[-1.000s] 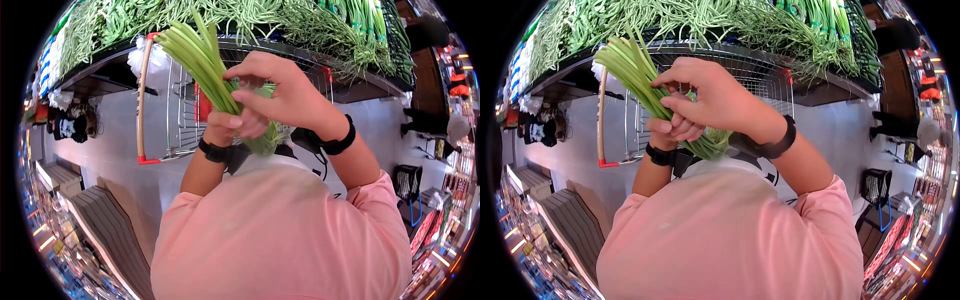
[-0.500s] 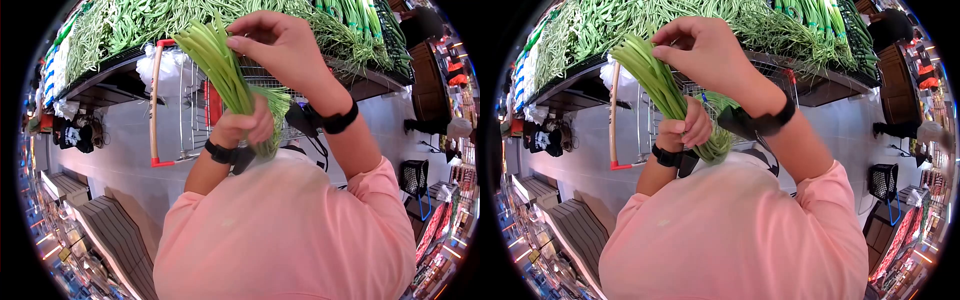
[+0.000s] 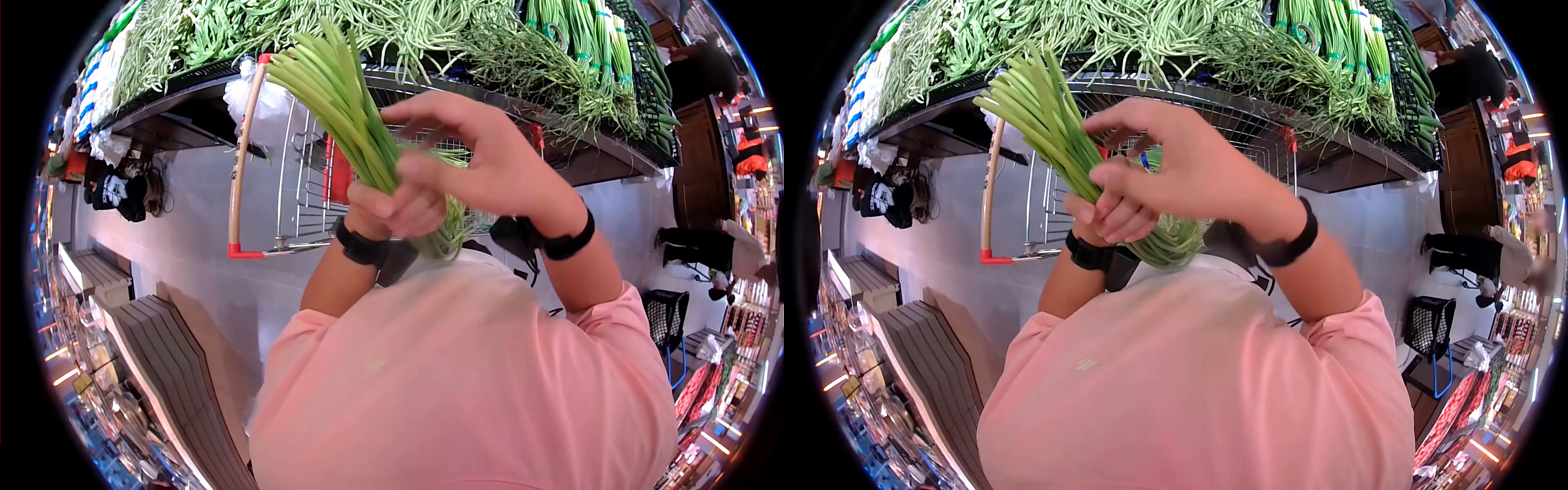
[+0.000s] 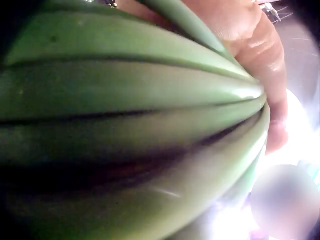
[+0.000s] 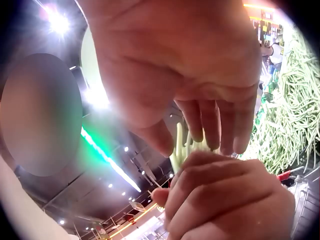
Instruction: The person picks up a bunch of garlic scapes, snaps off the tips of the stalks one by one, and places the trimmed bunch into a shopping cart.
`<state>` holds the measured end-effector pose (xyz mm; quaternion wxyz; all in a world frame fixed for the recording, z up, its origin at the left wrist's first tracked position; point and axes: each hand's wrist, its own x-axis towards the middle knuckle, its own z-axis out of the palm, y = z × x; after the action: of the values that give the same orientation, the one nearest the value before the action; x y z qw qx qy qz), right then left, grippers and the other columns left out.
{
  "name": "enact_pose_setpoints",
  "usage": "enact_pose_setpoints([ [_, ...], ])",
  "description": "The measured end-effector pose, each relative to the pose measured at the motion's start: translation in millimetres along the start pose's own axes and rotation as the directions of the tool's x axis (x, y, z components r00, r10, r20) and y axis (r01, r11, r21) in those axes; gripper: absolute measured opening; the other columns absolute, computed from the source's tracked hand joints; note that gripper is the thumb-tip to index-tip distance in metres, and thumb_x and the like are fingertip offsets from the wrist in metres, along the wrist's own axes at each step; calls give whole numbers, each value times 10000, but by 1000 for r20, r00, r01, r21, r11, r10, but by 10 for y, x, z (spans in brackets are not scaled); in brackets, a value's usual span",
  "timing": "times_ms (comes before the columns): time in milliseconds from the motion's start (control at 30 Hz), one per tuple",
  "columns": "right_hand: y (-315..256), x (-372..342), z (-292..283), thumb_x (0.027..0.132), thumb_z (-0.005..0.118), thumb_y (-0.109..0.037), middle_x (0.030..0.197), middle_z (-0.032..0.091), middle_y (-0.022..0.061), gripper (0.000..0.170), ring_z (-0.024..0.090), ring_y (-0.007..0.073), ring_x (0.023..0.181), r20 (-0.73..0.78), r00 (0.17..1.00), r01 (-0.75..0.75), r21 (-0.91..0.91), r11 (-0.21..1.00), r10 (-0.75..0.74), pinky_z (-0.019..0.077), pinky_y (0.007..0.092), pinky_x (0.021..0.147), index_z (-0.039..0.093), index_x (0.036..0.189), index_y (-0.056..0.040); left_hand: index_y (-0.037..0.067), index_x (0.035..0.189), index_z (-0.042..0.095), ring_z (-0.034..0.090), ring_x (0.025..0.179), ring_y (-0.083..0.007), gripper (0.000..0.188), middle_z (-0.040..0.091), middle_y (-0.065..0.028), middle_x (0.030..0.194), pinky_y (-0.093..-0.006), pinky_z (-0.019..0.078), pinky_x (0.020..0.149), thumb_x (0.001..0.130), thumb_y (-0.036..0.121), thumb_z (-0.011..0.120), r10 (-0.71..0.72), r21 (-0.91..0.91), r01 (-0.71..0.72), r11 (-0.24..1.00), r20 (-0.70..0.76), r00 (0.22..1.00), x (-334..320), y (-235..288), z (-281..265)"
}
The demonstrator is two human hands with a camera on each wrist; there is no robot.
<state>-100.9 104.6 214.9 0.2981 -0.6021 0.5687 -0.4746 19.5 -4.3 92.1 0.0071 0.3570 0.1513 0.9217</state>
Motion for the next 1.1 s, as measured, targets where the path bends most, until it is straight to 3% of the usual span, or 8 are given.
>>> enact_pose_setpoints([
  [200,32,-337,-283,867,853,-200,1042,663,100,409,656,218,872,-205,962,155,-131,979,-180,560,355,789,696,1204,-29,70,922,598,527,494,-172,307,544,-17,617,-300,383,463,755,253,779,215,274,-137,952,-282,935,409,-472,-17],
  [367,207,-606,-831,866,846,-147,1038,661,69,455,649,178,857,-244,949,162,-174,971,-202,540,305,741,671,1276,-57,74,1457,426,598,653,-161,813,637,-65,981,-305,446,512,736,210,776,37,252,-41,967,20,999,782,-702,-630],
  [467,247,-815,-1125,892,815,-84,1018,650,46,412,632,139,848,-350,929,128,0,992,-120,507,259,723,680,1280,-57,114,1554,336,608,690,-156,932,626,-70,1049,-308,471,550,738,179,782,23,275,109,955,-437,899,994,-912,-262],
  [533,219,-966,-1281,914,777,-55,989,638,50,349,616,132,815,-407,911,52,279,959,69,498,255,702,700,1254,-58,118,1538,372,610,701,-151,900,623,-65,1014,-306,466,555,746,172,796,-30,281,168,945,-437,899,1123,-1063,-372],
  [667,343,-1193,-1711,917,730,-30,923,598,53,320,569,157,760,-383,847,300,-228,926,-368,489,290,693,710,1236,-45,97,1492,422,621,748,-145,832,616,-62,975,-296,441,558,771,197,825,-78,382,326,865,-538,839,1287,-1307,-456],
  [767,342,-1386,-1955,912,736,-43,916,611,64,324,588,182,787,-334,871,314,-183,932,-360,495,307,709,709,1235,-39,83,1382,516,626,813,-141,692,617,-38,968,-291,453,593,789,224,843,-113,401,328,856,-473,874,1418,-1432,-687],
  [1000,320,-1611,-2078,876,811,-161,981,706,124,232,701,274,764,-310,902,269,-142,953,-301,578,363,673,771,1064,-31,69,1141,635,609,876,-114,389,621,-11,1041,-263,470,731,842,227,825,250,738,395,548,-594,764,1776,-1852,-649],
  [1100,463,-1532,-1989,861,811,-144,985,714,111,198,704,269,780,-325,886,285,-180,941,-330,576,355,671,759,1019,-37,62,1119,641,606,911,-107,339,628,-11,1024,-259,476,765,862,205,810,364,697,365,618,-664,653,2036,-1958,-282],
])
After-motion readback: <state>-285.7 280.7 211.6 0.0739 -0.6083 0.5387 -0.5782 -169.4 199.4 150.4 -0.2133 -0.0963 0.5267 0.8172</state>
